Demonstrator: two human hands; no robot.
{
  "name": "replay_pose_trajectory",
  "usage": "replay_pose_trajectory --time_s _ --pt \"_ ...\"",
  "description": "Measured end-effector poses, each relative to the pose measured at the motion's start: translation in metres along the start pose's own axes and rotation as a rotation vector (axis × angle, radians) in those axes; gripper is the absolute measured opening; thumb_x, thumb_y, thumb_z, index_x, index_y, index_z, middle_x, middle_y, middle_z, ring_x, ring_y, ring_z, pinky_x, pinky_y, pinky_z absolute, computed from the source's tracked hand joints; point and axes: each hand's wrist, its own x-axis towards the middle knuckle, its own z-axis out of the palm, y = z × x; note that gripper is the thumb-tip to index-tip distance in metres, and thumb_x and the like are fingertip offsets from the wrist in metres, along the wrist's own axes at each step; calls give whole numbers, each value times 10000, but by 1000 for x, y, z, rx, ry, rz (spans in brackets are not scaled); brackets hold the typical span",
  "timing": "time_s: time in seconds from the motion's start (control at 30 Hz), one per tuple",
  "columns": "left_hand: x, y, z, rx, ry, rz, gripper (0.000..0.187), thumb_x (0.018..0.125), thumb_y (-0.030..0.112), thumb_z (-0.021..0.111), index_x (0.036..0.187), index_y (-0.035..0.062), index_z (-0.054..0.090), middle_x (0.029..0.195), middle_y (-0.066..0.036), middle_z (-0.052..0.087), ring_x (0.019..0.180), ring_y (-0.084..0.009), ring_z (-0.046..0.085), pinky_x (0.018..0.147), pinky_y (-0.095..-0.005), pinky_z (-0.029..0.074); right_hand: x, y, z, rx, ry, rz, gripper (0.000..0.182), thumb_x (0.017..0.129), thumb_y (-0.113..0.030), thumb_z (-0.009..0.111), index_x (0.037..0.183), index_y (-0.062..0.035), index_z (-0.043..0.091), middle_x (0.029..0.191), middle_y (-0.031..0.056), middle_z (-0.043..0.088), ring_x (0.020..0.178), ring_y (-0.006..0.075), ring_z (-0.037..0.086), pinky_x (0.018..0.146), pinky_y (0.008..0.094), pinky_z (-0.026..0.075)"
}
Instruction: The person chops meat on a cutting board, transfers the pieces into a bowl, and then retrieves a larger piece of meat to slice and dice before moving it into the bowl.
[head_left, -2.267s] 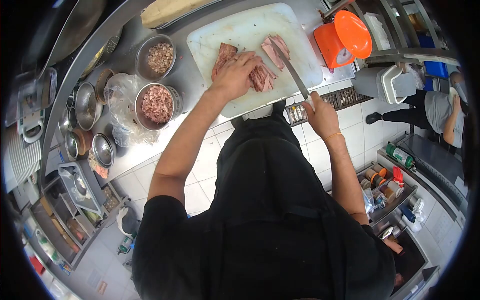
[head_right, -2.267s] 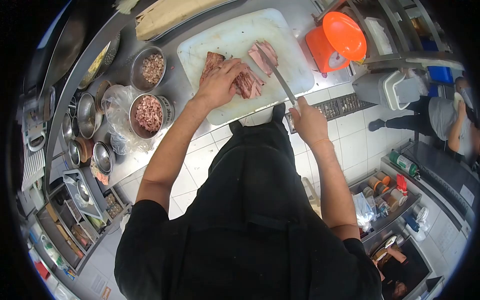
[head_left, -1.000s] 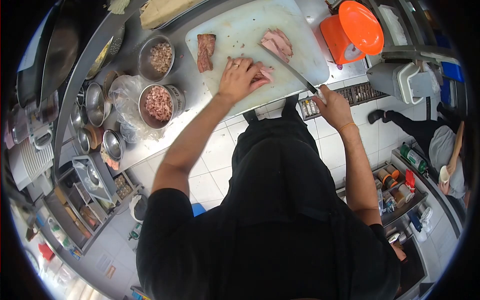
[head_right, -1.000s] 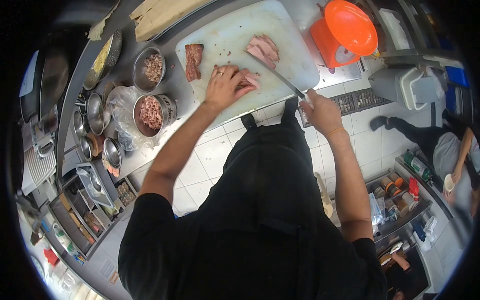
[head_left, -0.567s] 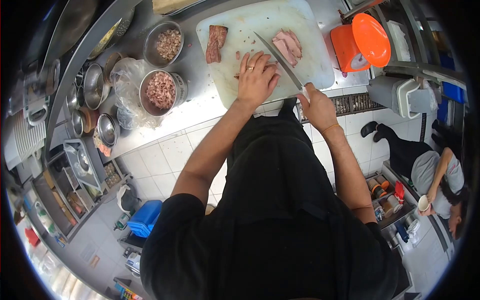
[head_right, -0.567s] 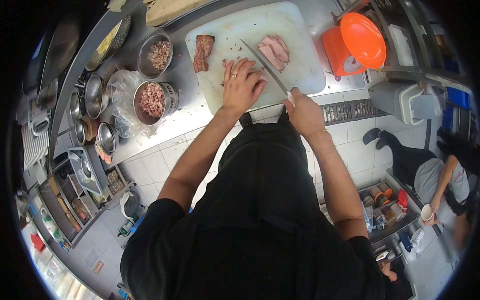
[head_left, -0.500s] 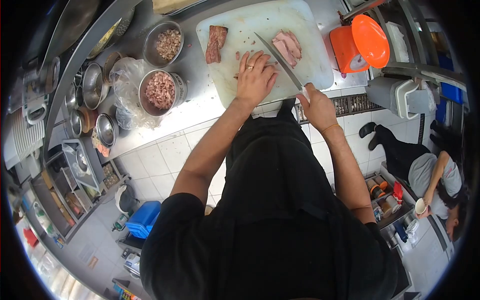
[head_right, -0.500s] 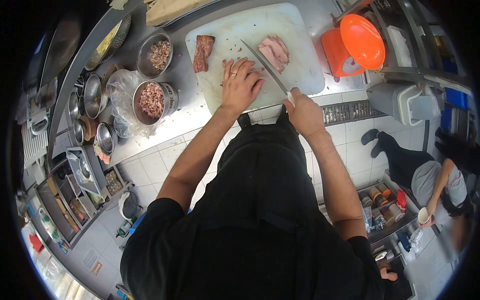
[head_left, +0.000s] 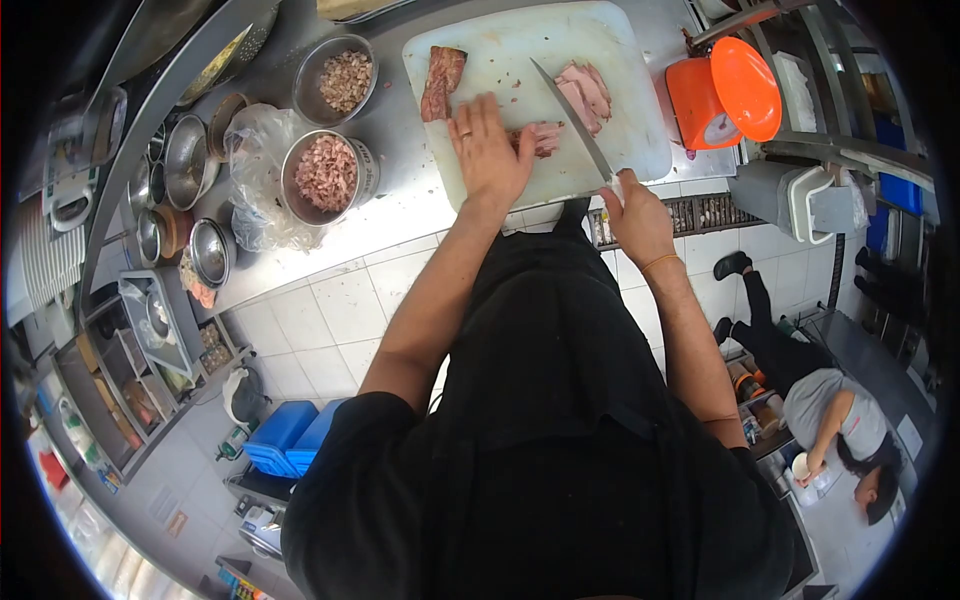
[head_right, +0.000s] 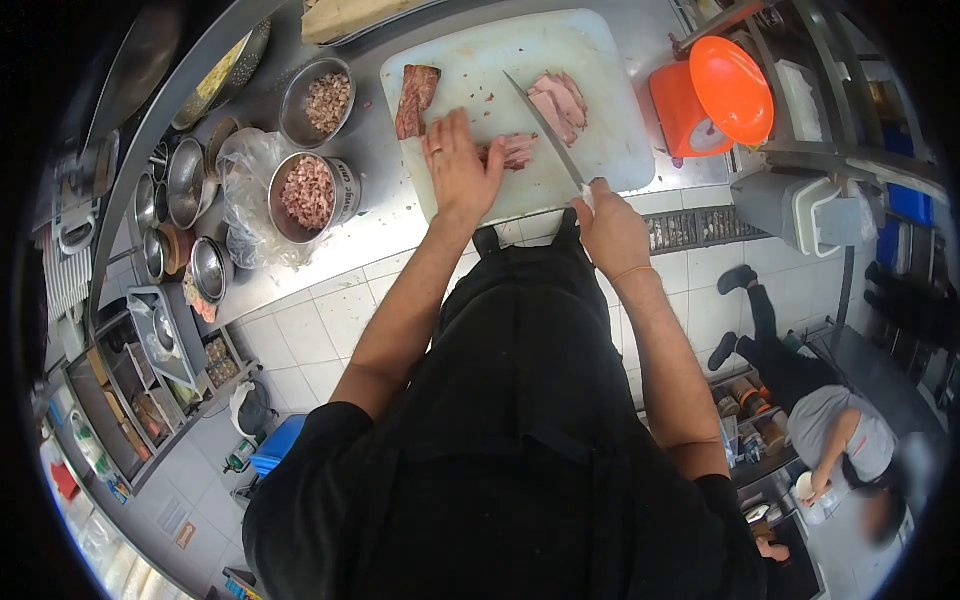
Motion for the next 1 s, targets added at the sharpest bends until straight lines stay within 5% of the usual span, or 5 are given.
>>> replay_pose_trajectory --time_s 0.1,0.23,0.63,0.87,1.0 --pt "0 -1 -4 -251 -269 193 623 968 309 707 1474 -11 533 1504 -221 559 1411 -386 520 1248 -544 343 1 3 4 -41 8 -17 339 1066 -332 617 1179 -16 573 938 232 726 871 456 727 740 551 576" --pt "-13 -13 -5 -332 -246 292 461 973 247 714 1395 81 630 1397 -163 626 1336 -366 575 1171 -505 424 -2 6 4 -54 21 -89 348 1064 -341 619 1204 -25 580 935 214 726 864 438 733 738 543 580" --pt "-3 -14 14 -185 -74 300 204 895 155 721 1098 142 727 1099 -75 639 1096 -295 608 1020 -479 453 17 -50 -15 -162 -151 -23 352 1083 -308 584 1246 5 575 910 250 757 854 424 759 745 538 599" --pt "1 -16 9 -176 -112 324 163 891 154 712 1054 147 715 1059 -68 639 1088 -292 612 1026 -481 460 59 -44 31 -45 -137 -13 369 1088 -302 574 1253 27 544 924 280 749 890 488 739 796 572 589" --pt "0 -17 14 -202 -77 309 196 896 150 710 1092 138 715 1083 -74 657 1092 -302 618 1017 -477 471 65 -49 -6 -40 -161 -71 357 1084 -293 577 1232 30 534 946 303 744 909 504 733 813 584 580"
